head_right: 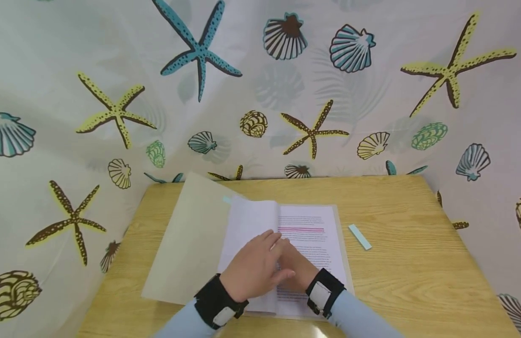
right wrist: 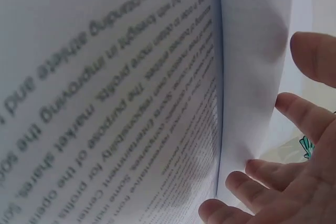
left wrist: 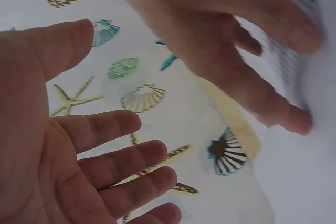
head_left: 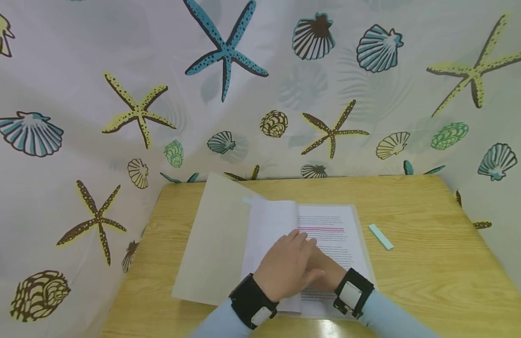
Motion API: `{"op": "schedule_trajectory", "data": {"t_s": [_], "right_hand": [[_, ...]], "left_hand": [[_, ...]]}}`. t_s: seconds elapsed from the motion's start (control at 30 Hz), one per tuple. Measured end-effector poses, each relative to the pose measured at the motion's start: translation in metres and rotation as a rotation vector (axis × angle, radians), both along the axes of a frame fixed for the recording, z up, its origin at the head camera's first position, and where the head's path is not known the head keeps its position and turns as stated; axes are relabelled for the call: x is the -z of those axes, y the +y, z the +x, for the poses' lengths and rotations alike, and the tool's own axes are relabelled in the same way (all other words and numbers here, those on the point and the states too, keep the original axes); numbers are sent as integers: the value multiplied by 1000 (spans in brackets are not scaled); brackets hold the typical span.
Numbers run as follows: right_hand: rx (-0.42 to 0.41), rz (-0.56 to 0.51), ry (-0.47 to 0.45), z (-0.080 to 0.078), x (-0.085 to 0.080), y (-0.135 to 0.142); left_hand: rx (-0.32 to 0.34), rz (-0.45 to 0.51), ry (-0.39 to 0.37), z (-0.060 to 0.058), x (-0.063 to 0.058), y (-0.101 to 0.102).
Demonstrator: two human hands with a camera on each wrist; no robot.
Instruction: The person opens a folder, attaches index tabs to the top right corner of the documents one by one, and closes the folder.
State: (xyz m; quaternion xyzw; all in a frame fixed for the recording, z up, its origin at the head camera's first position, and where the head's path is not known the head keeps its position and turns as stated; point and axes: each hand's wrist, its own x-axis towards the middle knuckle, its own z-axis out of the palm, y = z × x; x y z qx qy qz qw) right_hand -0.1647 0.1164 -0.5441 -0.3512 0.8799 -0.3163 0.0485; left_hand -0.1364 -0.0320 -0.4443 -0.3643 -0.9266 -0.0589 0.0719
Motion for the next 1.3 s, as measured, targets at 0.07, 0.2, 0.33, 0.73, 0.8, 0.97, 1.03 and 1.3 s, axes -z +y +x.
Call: {"op": "schedule_trajectory", "data": {"t_s": [0.07, 0.2, 0.33, 0.73, 0.8, 0.97, 1.03, 1.3], "right_hand": [[7, 18, -22, 1, 0, 2], [22, 74, -52, 2, 4, 7], [37, 87, -97, 4, 6, 11], [60, 121, -119, 6, 12, 22], [51, 117, -108, 7, 12, 23], [36, 108, -104, 8, 10, 27], [45, 118, -110, 8, 10, 28], [87, 113, -167, 10, 4, 34]], "left_hand": [[-62, -58, -52, -11, 13, -1], [-137, -123, -117, -30, 42, -3], [-211, -128, -175, -37, 67, -9], [-317, -164, -197, -37, 96, -26], [-323, -177, -199, -37, 97, -27], [-326, -182, -203, -38, 96, -28], [-322, -176, -195, -38, 95, -28], [-294, -183, -144, -37, 86, -22]]}}
